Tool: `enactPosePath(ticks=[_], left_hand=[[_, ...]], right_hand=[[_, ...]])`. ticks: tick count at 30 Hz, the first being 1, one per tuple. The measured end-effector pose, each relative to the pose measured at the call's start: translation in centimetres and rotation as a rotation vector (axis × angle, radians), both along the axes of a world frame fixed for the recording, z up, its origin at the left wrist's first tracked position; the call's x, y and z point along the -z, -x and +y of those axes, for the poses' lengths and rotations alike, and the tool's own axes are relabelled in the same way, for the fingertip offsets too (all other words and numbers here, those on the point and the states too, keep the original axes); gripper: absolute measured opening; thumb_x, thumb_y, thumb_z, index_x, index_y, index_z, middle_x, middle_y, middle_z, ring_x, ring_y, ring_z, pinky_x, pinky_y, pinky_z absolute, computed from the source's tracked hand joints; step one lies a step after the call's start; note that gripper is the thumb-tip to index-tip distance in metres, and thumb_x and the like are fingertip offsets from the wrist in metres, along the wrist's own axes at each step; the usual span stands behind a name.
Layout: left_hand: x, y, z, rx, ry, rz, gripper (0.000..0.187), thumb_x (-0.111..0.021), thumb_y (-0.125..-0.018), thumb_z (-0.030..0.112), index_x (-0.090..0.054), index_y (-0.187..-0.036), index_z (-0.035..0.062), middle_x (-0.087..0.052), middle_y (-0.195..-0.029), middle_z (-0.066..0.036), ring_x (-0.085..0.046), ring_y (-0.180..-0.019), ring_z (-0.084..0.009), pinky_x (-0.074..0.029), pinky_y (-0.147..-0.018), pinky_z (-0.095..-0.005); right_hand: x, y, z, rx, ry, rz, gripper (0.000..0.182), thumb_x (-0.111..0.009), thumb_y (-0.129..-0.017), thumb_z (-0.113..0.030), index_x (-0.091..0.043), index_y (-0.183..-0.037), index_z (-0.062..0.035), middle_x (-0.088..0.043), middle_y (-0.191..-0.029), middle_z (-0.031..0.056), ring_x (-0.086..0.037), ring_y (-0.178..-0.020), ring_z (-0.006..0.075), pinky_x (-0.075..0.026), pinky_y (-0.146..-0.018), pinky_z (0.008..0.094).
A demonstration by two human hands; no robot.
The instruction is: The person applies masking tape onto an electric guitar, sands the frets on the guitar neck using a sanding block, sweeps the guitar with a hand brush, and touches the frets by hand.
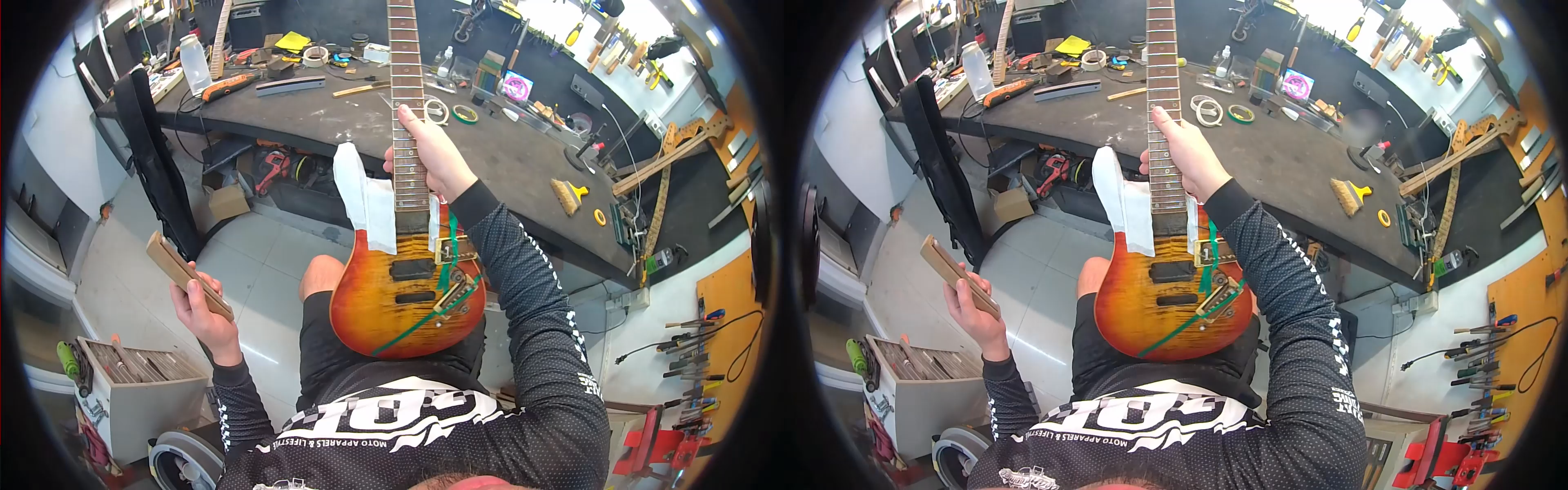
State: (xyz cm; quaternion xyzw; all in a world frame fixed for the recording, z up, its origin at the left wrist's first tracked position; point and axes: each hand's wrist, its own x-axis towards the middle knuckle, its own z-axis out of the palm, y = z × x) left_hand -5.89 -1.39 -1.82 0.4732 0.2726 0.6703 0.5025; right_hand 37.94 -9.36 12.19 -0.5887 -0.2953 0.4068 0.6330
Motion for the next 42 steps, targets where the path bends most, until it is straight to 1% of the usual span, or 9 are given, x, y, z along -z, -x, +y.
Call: enactPosePath(ticks=[8,12,14,18,19,26,30,33,42], left_hand=[[1.6,-4.8,1.6,0.263,0.244,0.012,0.027,-0.061,-0.115,0.028,-0.057,-0.132,0.0064,-0.056,-0.090,-0.004,-0.057,-0.072,-0.0125,-0.047,-0.066,-0.0308],[17.9,1.1,2.9,0.284,0.671,0.554,0.022,-0.076,-0.102,0.014,-0.057,-0.115,0.0098,-0.053,-0.073,0.003,-0.050,-0.052,-0.0111,-0.041,-0.047,-0.0312],[27.5,5.7,0.1,0.413,0.867,0.896,0.017,-0.074,-0.100,0.010,-0.059,-0.109,0.0088,-0.059,-0.074,-0.002,-0.059,-0.056,-0.0138,-0.047,-0.048,-0.0328],[34.3,8.9,-9.4,0.662,1.116,0.941,0.013,-0.069,-0.103,0.012,-0.062,-0.111,0.0034,-0.066,-0.089,-0.008,-0.068,-0.079,-0.0228,-0.058,-0.067,-0.0434],[34.6,8.9,-10.4,0.783,1.085,0.987,0.011,-0.065,-0.105,0.012,-0.062,-0.109,0.0024,-0.072,-0.101,-0.011,-0.073,-0.096,-0.0242,-0.061,-0.080,-0.0455],[37.4,8.3,-12.9,0.755,1.121,0.900,0.012,-0.066,-0.105,0.012,-0.062,-0.111,0.0027,-0.072,-0.103,-0.012,-0.073,-0.095,-0.0246,-0.061,-0.078,-0.0456],[38.8,-2.4,-11.1,0.751,1.190,0.859,0.013,-0.067,-0.105,0.012,-0.061,-0.112,0.0029,-0.072,-0.104,-0.012,-0.073,-0.095,-0.0248,-0.061,-0.077,-0.0456],[37.3,-9.9,-8.0,0.743,1.232,0.855,0.014,-0.067,-0.105,0.012,-0.061,-0.113,0.0030,-0.071,-0.105,-0.012,-0.073,-0.095,-0.0250,-0.061,-0.077,-0.0456],[33.2,-11.1,0.3,0.672,1.160,0.773,0.016,-0.069,-0.104,0.011,-0.060,-0.116,0.0035,-0.071,-0.107,-0.012,-0.073,-0.094,-0.0256,-0.061,-0.075,-0.0457]], right_hand=[[4.2,-1.3,4.5,0.052,-0.110,0.095,0.051,-0.063,-0.118,-0.055,-0.055,-0.132,-0.0058,-0.076,-0.087,0.0176,-0.079,-0.071,0.0298,-0.066,-0.060,0.0440],[4.7,-2.1,6.0,0.076,-0.075,0.136,0.049,-0.062,-0.118,-0.054,-0.054,-0.130,-0.0074,-0.077,-0.084,0.0167,-0.080,-0.071,0.0291,-0.066,-0.061,0.0425],[5.1,-2.9,6.5,0.068,-0.083,0.121,0.049,-0.062,-0.118,-0.054,-0.054,-0.130,-0.0073,-0.077,-0.084,0.0162,-0.080,-0.071,0.0287,-0.066,-0.061,0.0421],[5.0,-2.9,6.9,0.048,-0.055,0.112,0.045,-0.060,-0.119,-0.057,-0.056,-0.119,-0.0122,-0.076,-0.084,0.0135,-0.080,-0.074,0.0288,-0.066,-0.062,0.0448],[4.9,-2.8,6.9,0.049,-0.046,0.118,0.045,-0.059,-0.119,-0.057,-0.056,-0.118,-0.0121,-0.076,-0.083,0.0136,-0.080,-0.074,0.0288,-0.066,-0.062,0.0447],[5.6,-2.6,7.3,0.061,-0.043,0.148,0.047,-0.058,-0.120,-0.055,-0.059,-0.118,-0.0084,-0.074,-0.082,0.0134,-0.079,-0.072,0.0277,-0.065,-0.061,0.0431],[6.1,-3.0,7.6,0.065,-0.008,0.196,0.048,-0.055,-0.121,-0.056,-0.059,-0.120,-0.0080,-0.074,-0.083,0.0136,-0.078,-0.072,0.0271,-0.065,-0.061,0.0419],[6.2,-4.1,8.4,0.072,0.013,0.213,0.049,-0.053,-0.122,-0.056,-0.059,-0.121,-0.0075,-0.074,-0.083,0.0137,-0.078,-0.072,0.0265,-0.065,-0.063,0.0400],[3.0,-7.8,12.3,0.166,0.001,0.186,0.047,-0.053,-0.122,-0.054,-0.056,-0.116,-0.0080,-0.074,-0.084,0.0131,-0.079,-0.073,0.0265,-0.067,-0.063,0.0425]])
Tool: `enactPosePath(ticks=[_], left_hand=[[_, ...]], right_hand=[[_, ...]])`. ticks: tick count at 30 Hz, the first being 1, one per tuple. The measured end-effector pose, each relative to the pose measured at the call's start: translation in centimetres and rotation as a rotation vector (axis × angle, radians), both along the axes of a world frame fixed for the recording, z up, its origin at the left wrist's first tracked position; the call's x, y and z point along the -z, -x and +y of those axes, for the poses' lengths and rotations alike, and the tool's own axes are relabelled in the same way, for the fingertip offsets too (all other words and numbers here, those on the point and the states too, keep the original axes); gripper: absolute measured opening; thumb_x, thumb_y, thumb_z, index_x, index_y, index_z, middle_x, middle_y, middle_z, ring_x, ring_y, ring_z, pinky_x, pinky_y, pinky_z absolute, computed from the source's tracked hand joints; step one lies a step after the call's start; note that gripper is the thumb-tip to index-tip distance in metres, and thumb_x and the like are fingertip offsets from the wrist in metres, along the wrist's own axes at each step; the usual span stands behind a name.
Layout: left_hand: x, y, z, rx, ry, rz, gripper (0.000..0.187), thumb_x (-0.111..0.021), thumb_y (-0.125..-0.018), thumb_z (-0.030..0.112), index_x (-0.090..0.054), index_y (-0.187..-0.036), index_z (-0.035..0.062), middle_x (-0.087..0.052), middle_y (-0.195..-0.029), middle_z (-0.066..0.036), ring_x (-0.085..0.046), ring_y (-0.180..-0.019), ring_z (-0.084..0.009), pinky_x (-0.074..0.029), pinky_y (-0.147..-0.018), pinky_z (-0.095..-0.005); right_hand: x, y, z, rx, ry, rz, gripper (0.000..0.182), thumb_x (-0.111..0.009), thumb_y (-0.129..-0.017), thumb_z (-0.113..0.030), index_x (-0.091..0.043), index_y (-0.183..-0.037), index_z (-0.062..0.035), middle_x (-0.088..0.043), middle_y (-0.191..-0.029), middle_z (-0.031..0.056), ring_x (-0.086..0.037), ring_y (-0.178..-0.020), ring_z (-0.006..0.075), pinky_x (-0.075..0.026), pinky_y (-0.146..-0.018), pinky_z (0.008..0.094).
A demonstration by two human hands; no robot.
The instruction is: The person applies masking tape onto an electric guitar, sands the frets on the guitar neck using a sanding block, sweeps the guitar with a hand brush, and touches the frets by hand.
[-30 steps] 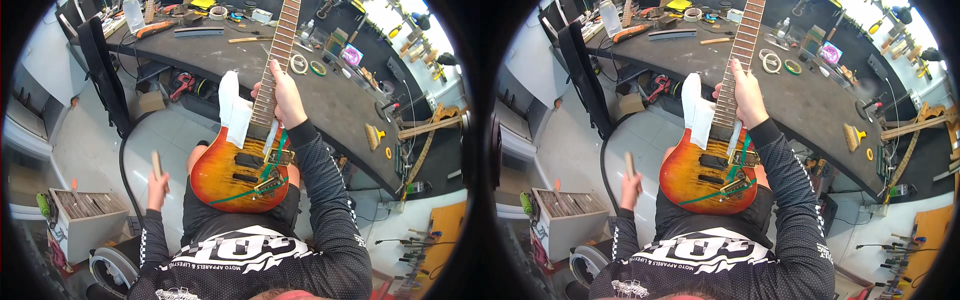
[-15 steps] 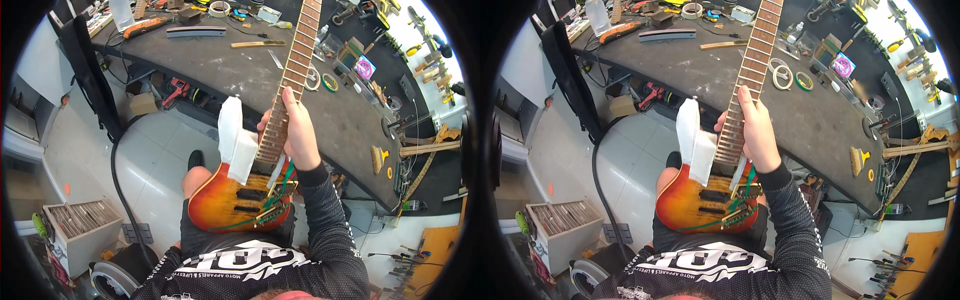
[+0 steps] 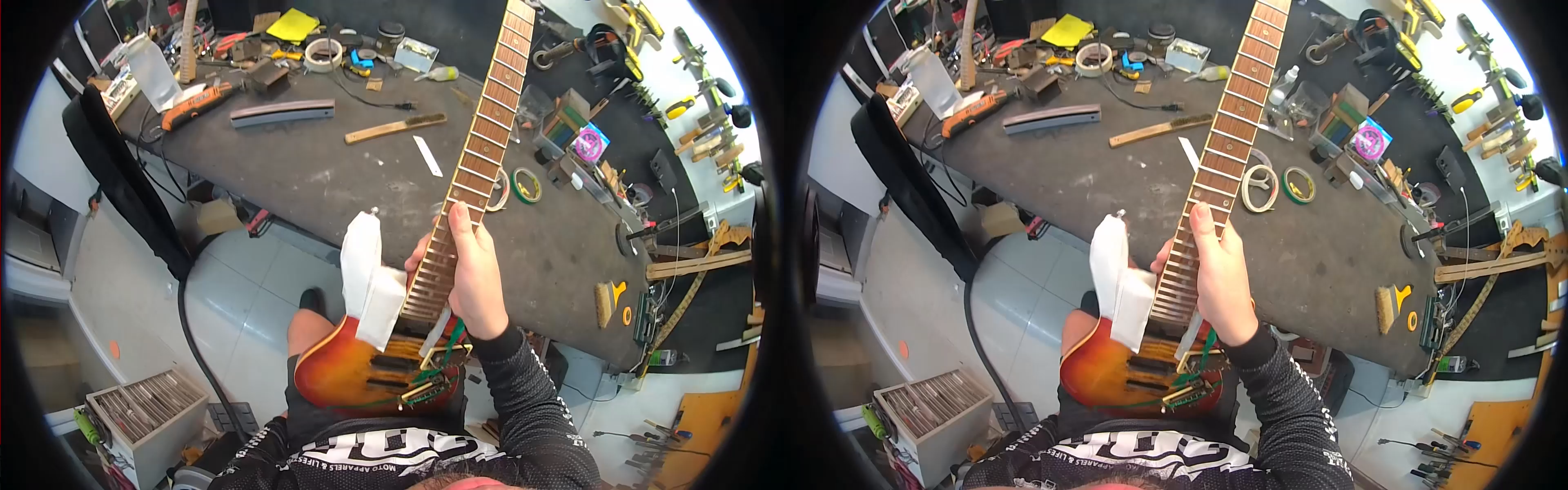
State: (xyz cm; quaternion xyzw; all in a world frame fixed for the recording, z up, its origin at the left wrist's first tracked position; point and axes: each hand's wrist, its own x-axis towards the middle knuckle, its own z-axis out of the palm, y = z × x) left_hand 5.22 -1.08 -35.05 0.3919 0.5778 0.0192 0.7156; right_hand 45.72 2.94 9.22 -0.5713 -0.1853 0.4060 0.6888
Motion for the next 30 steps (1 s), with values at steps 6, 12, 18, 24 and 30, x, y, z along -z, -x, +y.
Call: enactPosePath(ticks=[6,12,18,24,30], left_hand=[[-7.6,-25.5,12.6,-0.062,-0.121,-0.077,0.018,-0.070,-0.104,0.011,-0.059,-0.117,0.0038,-0.071,-0.108,-0.013,-0.073,-0.094,-0.0259,-0.061,-0.073,-0.0458],[3.4,9.6,7.0,-0.087,-0.181,-0.113,0.021,-0.071,-0.104,0.011,-0.059,-0.119,0.0041,-0.070,-0.110,-0.013,-0.073,-0.093,-0.0263,-0.061,-0.072,-0.0459],[4.2,16.4,3.9,-0.170,-0.166,-0.168,0.023,-0.071,-0.104,0.011,-0.058,-0.121,0.0044,-0.070,-0.111,-0.013,-0.073,-0.093,-0.0266,-0.061,-0.071,-0.0460],[2.0,18.0,5.6,-0.191,-0.221,-0.116,0.030,-0.072,-0.104,0.011,-0.054,-0.127,0.0056,-0.070,-0.123,-0.017,-0.075,-0.099,-0.0291,-0.063,-0.074,-0.0473],[-7.2,13.5,11.0,-0.350,-0.315,-0.244,0.032,-0.068,-0.108,0.011,-0.049,-0.132,0.0046,-0.070,-0.127,-0.021,-0.077,-0.100,-0.0335,-0.070,-0.082,-0.0547]], right_hand=[[1.6,-1.8,1.3,0.078,-0.106,-0.063,0.045,-0.059,-0.121,-0.051,-0.057,-0.115,-0.0070,-0.075,-0.083,0.0128,-0.080,-0.071,0.0277,-0.068,-0.061,0.0436],[3.8,-1.4,1.2,0.064,-0.067,-0.118,0.045,-0.062,-0.119,-0.053,-0.058,-0.122,-0.0081,-0.076,-0.083,0.0126,-0.079,-0.070,0.0268,-0.066,-0.061,0.0411],[4.2,0.1,0.3,0.072,-0.057,-0.146,0.047,-0.062,-0.119,-0.052,-0.058,-0.130,-0.0068,-0.075,-0.084,0.0129,-0.078,-0.068,0.0257,-0.066,-0.060,0.0409],[3.9,-0.1,0.5,0.071,-0.071,-0.145,0.046,-0.062,-0.119,-0.051,-0.058,-0.131,-0.0072,-0.076,-0.083,0.0133,-0.078,-0.068,0.0258,-0.064,-0.059,0.0402],[5.4,-0.7,1.1,0.067,-0.094,-0.133,0.046,-0.063,-0.118,-0.052,-0.058,-0.125,-0.0071,-0.077,-0.084,0.0128,-0.079,-0.069,0.0262,-0.065,-0.059,0.0400]])
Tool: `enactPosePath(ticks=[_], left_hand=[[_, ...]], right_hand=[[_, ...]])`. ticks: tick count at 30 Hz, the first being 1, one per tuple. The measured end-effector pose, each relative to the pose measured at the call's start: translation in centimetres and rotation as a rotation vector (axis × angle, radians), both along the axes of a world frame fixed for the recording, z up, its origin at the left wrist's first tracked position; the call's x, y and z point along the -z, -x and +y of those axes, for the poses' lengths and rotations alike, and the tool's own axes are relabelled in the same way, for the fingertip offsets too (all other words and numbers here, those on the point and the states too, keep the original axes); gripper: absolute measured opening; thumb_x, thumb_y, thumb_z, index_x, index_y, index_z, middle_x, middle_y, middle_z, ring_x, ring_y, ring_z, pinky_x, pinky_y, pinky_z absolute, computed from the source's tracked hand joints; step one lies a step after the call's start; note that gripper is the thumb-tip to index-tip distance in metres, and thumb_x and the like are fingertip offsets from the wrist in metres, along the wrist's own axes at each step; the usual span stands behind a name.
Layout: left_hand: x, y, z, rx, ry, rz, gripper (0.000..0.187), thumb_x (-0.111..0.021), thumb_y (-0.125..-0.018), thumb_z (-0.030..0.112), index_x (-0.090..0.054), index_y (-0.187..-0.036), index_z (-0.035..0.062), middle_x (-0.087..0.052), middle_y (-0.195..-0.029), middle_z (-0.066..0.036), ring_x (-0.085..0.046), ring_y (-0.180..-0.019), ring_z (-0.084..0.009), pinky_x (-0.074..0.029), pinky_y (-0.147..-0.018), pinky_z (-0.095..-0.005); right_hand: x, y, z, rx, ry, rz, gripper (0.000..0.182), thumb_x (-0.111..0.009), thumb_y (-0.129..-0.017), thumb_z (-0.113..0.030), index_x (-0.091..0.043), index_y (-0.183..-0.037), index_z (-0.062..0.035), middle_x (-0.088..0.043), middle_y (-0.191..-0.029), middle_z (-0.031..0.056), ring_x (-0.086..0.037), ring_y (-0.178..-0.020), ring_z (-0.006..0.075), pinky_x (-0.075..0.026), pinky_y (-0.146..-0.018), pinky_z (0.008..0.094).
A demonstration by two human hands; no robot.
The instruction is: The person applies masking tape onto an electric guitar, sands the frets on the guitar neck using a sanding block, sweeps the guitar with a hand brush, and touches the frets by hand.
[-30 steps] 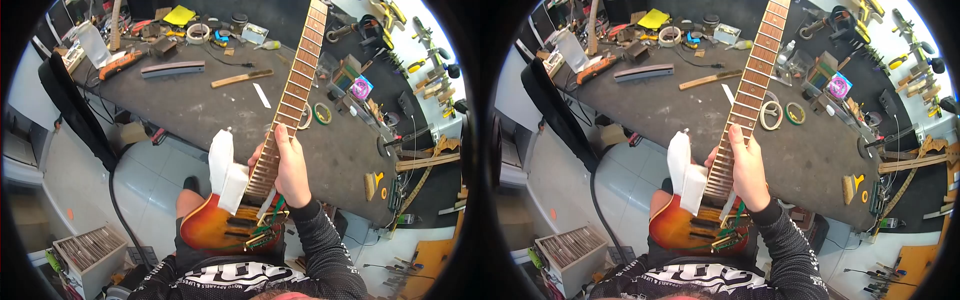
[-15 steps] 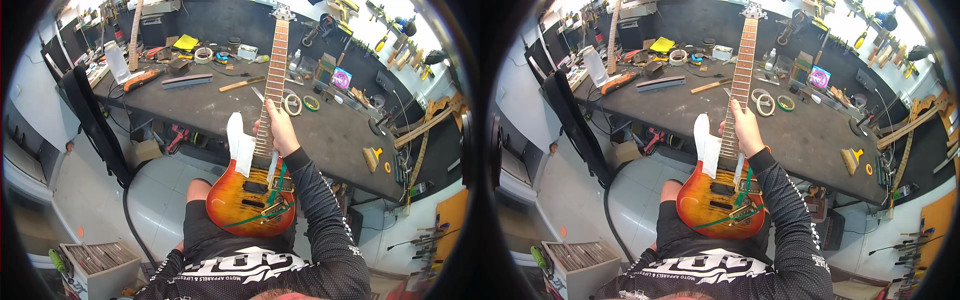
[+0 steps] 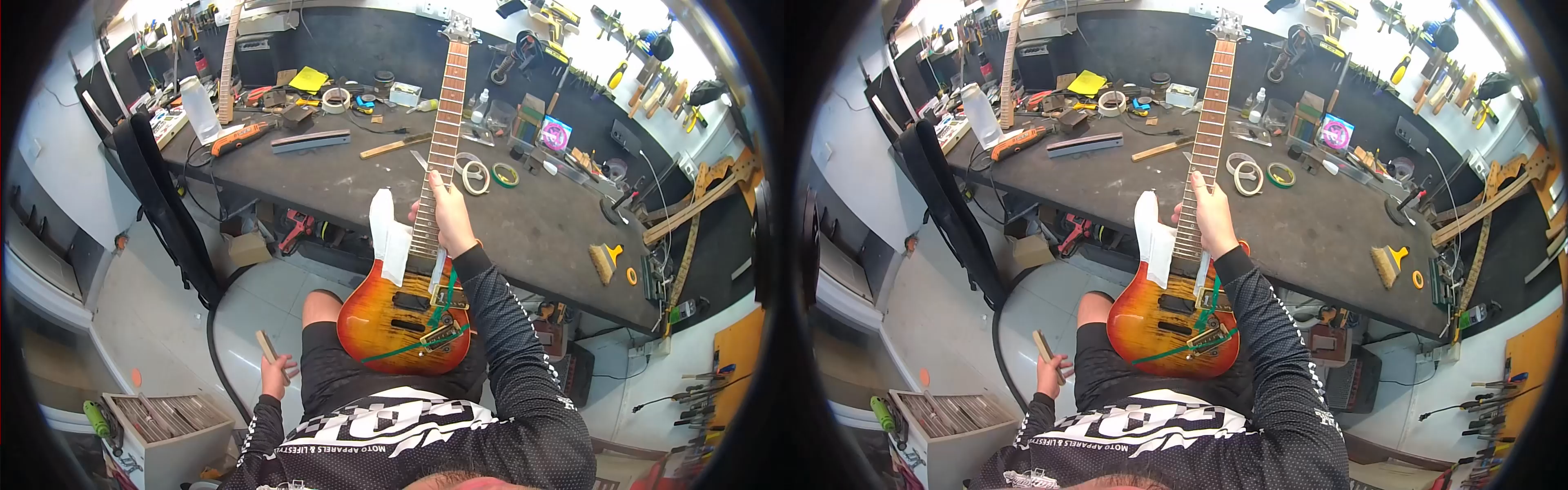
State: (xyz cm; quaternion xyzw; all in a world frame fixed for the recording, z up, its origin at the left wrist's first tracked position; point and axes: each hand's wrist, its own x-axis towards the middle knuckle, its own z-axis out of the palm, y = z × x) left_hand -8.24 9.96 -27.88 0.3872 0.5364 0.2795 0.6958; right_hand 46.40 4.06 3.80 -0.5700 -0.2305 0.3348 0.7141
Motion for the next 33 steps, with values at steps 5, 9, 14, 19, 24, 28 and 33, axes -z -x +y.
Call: enactPosePath(ticks=[5,9,14,19,24,28,33], left_hand=[[-2.6,-3.7,4.1,-0.009,-0.125,-0.043,0.031,-0.068,-0.110,0.014,-0.048,-0.134,0.0082,-0.070,-0.125,-0.018,-0.076,-0.097,-0.0305,-0.071,-0.080,-0.0513],[-5.5,-7.1,5.9,-0.004,-0.149,-0.080,0.029,-0.069,-0.111,0.016,-0.050,-0.132,0.0076,-0.070,-0.125,-0.018,-0.076,-0.096,-0.0295,-0.070,-0.081,-0.0514],[-9.6,-10.3,7.7,0.011,-0.225,-0.178,0.028,-0.072,-0.113,0.019,-0.053,-0.131,0.0080,-0.070,-0.124,-0.015,-0.076,-0.097,-0.0266,-0.070,-0.078,-0.0477],[-14.6,-13.0,8.1,-0.059,-0.327,-0.236,0.024,-0.070,-0.114,0.018,-0.053,-0.127,0.0092,-0.069,-0.116,-0.012,-0.074,-0.091,-0.0236,-0.069,-0.076,-0.0437],[-17.3,-14.2,7.3,-0.083,-0.401,-0.312,0.023,-0.070,-0.114,0.018,-0.052,-0.126,0.0104,-0.066,-0.107,-0.007,-0.070,-0.083,-0.0184,-0.065,-0.070,-0.0386],[-17.4,-13.8,6.3,-0.056,-0.411,-0.336,0.023,-0.070,-0.115,0.019,-0.053,-0.128,0.0105,-0.063,-0.102,-0.005,-0.064,-0.072,-0.0140,-0.059,-0.061,-0.0336],[-23.2,-14.6,3.8,0.012,-0.380,-0.410,0.030,-0.061,-0.120,0.029,-0.053,-0.141,0.0085,-0.058,-0.099,-0.003,-0.056,-0.063,-0.0115,-0.047,-0.048,-0.0293]], right_hand=[[-0.1,0.1,-0.1,-0.012,-0.037,0.000,0.044,-0.062,-0.119,-0.051,-0.059,-0.125,-0.0072,-0.077,-0.084,0.0126,-0.078,-0.068,0.0248,-0.064,-0.061,0.0382],[0.4,-0.1,0.1,-0.021,-0.061,0.017,0.042,-0.062,-0.120,-0.050,-0.059,-0.124,-0.0080,-0.076,-0.083,0.0121,-0.077,-0.067,0.0241,-0.063,-0.062,0.0379],[0.9,-0.8,0.2,-0.047,-0.039,0.041,0.045,-0.062,-0.119,-0.052,-0.058,-0.124,-0.0073,-0.076,-0.081,0.0121,-0.077,-0.067,0.0236,-0.062,-0.058,0.0384],[0.6,-1.3,-0.6,-0.118,-0.017,0.060,0.047,-0.061,-0.120,-0.053,-0.059,-0.123,-0.0057,-0.079,-0.090,0.0141,-0.082,-0.081,0.0273,-0.068,-0.070,0.0412],[0.6,-1.3,-1.2,-0.160,-0.028,0.037,0.048,-0.055,-0.122,-0.053,-0.058,-0.126,-0.0056,-0.080,-0.100,0.0165,-0.083,-0.092,0.0282,-0.069,-0.079,0.0420],[1.8,-1.6,-1.6,-0.209,0.003,0.044,0.047,-0.049,-0.124,-0.051,-0.057,-0.132,-0.0058,-0.080,-0.105,0.0156,-0.083,-0.099,0.0282,-0.069,-0.086,0.0427],[3.1,-1.1,-3.0,0.063,-0.091,-0.270,0.043,-0.059,-0.122,-0.036,-0.059,-0.145,0.0006,-0.072,-0.130,0.0162,-0.073,-0.116,0.0222,-0.061,-0.100,0.0367]])
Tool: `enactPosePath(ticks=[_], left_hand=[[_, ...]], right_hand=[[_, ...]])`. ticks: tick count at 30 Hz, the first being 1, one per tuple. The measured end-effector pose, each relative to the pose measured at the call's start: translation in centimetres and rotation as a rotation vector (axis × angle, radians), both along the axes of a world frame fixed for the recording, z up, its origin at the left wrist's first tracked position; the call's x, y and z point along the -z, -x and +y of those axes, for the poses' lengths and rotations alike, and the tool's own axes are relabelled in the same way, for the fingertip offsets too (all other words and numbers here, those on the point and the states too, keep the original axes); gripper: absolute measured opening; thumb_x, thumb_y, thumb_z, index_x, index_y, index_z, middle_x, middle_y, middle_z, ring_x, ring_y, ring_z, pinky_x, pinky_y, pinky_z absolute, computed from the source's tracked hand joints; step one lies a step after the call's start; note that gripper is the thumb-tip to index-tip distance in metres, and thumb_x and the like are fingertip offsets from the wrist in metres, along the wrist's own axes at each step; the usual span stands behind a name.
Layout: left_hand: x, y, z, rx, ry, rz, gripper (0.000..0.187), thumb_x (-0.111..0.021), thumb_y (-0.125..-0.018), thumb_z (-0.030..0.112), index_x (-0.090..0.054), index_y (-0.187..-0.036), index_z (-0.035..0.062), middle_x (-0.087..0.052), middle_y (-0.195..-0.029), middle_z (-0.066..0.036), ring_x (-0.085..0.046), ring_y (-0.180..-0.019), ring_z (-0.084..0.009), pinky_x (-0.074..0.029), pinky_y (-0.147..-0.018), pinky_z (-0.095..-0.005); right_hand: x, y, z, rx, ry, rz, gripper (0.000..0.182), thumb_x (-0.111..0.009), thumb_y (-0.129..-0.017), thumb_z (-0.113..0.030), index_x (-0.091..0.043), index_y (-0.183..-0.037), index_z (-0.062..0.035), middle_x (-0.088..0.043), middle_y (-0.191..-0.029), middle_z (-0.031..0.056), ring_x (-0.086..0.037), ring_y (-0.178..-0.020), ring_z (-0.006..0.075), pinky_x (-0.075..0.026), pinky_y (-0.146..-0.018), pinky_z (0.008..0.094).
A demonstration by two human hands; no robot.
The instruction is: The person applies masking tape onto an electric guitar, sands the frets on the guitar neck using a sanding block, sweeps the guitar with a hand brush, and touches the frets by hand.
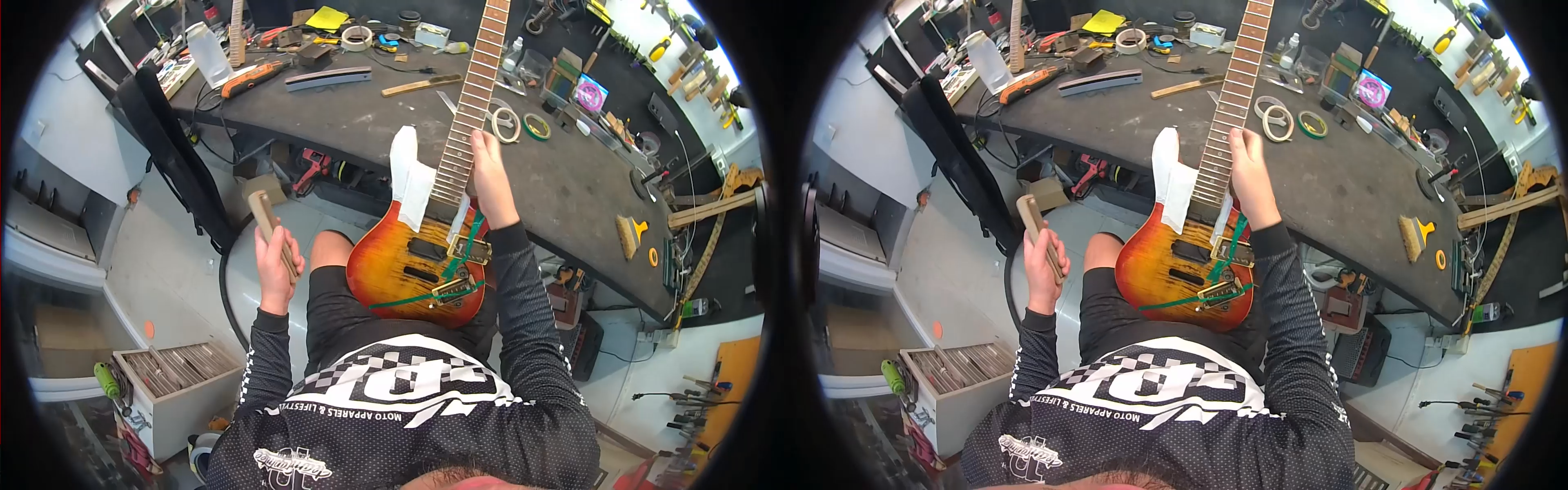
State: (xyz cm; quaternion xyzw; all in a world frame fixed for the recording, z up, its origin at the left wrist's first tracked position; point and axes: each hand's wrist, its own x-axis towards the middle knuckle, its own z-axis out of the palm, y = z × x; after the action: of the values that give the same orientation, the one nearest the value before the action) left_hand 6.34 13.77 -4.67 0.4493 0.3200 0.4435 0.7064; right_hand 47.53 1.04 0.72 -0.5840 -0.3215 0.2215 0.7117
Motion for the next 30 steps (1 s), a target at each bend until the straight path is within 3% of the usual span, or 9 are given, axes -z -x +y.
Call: enactPosePath(ticks=[2,4,6,8,12,15,18,22,30], left_hand=[[-1.8,-0.6,-0.2,0.114,0.008,-0.093,0.036,-0.056,-0.122,0.036,-0.052,-0.146,0.0089,-0.055,-0.100,-0.002,-0.053,-0.062,-0.0106,-0.044,-0.046,-0.0278],[-3.7,-2.0,-0.8,0.220,0.001,-0.145,0.040,-0.050,-0.124,0.042,-0.053,-0.146,0.0083,-0.056,-0.104,-0.004,-0.052,-0.061,-0.0114,-0.045,-0.046,-0.0288],[-5.8,-4.0,-2.8,0.302,-0.005,-0.195,0.040,-0.048,-0.125,0.043,-0.053,-0.144,0.0078,-0.056,-0.107,-0.006,-0.053,-0.061,-0.0125,-0.046,-0.047,-0.0302],[-6.5,-5.9,-5.1,0.362,-0.067,-0.178,0.041,-0.048,-0.125,0.041,-0.053,-0.147,0.0064,-0.058,-0.112,-0.006,-0.055,-0.064,-0.0126,-0.048,-0.049,-0.0301],[-4.1,-7.8,-6.8,0.321,-0.366,0.055,0.043,-0.050,-0.126,0.036,-0.051,-0.153,0.0032,-0.061,-0.123,-0.006,-0.059,-0.069,-0.0119,-0.051,-0.056,-0.0285],[-4.9,-7.2,-6.8,0.414,-0.291,0.133,0.050,-0.055,-0.124,0.030,-0.046,-0.163,0.0006,-0.063,-0.122,-0.004,-0.058,-0.071,-0.0063,-0.049,-0.058,-0.0245],[-4.7,-7.0,-7.3,0.427,-0.248,0.178,0.052,-0.057,-0.123,0.027,-0.046,-0.166,0.0002,-0.064,-0.118,-0.003,-0.057,-0.072,-0.0038,-0.048,-0.058,-0.0228],[-3.8,-7.2,-7.9,0.289,-0.309,0.219,0.044,-0.063,-0.120,0.025,-0.059,-0.152,-0.0060,-0.056,-0.115,-0.009,-0.062,-0.066,-0.0086,-0.049,-0.053,-0.0259],[-3.3,-7.0,-8.0,0.300,-0.252,0.205,0.044,-0.060,-0.121,0.025,-0.059,-0.152,-0.0058,-0.055,-0.118,-0.009,-0.063,-0.067,-0.0089,-0.054,-0.055,-0.0255]], right_hand=[[0.6,1.1,-1.4,0.311,0.036,-0.455,0.038,-0.063,-0.120,-0.026,-0.058,-0.146,0.0018,-0.068,-0.133,0.0155,-0.070,-0.121,0.0219,-0.058,-0.103,0.0356],[-2.5,6.6,-3.6,0.363,0.042,-0.406,0.026,-0.065,-0.115,-0.011,-0.063,-0.138,0.0006,-0.067,-0.123,0.0113,-0.068,-0.112,0.0207,-0.056,-0.099,0.0370],[-4.3,12.7,-5.3,0.153,0.110,-0.443,0.016,-0.067,-0.111,-0.008,-0.068,-0.125,-0.0001,-0.068,-0.113,0.0091,-0.067,-0.106,0.0212,-0.055,-0.097,0.0359],[-2.8,17.5,-5.4,-0.159,0.047,-0.494,0.019,-0.070,-0.109,-0.006,-0.068,-0.126,0.0014,-0.066,-0.114,0.0125,-0.070,-0.105,0.0240,-0.057,-0.096,0.0375],[-1.0,22.0,-5.4,-0.286,0.053,-0.132,0.032,-0.070,-0.112,-0.009,-0.062,-0.139,0.0039,-0.062,-0.126,0.0150,-0.071,-0.106,0.0239,-0.058,-0.097,0.0364],[1.1,21.1,-5.2,-0.276,0.026,-0.274,0.034,-0.070,-0.114,-0.012,-0.060,-0.142,0.0030,-0.064,-0.126,0.0127,-0.071,-0.101,0.0196,-0.060,-0.091,0.0346],[0.6,21.6,-5.6,-0.418,0.027,0.369,0.032,-0.069,-0.117,-0.015,-0.059,-0.142,0.0023,-0.066,-0.126,0.0096,-0.070,-0.097,0.0150,-0.061,-0.086,0.0329],[1.4,21.5,-5.6,-0.432,0.032,0.432,0.030,-0.069,-0.118,-0.017,-0.060,-0.139,0.0025,-0.069,-0.122,0.0074,-0.069,-0.095,0.0118,-0.062,-0.084,0.0317],[1.5,20.9,-5.7,-0.455,0.069,0.475,0.029,-0.072,-0.116,-0.016,-0.061,-0.135,0.0024,-0.070,-0.114,0.0057,-0.068,-0.093,0.0114,-0.060,-0.081,0.0310]])
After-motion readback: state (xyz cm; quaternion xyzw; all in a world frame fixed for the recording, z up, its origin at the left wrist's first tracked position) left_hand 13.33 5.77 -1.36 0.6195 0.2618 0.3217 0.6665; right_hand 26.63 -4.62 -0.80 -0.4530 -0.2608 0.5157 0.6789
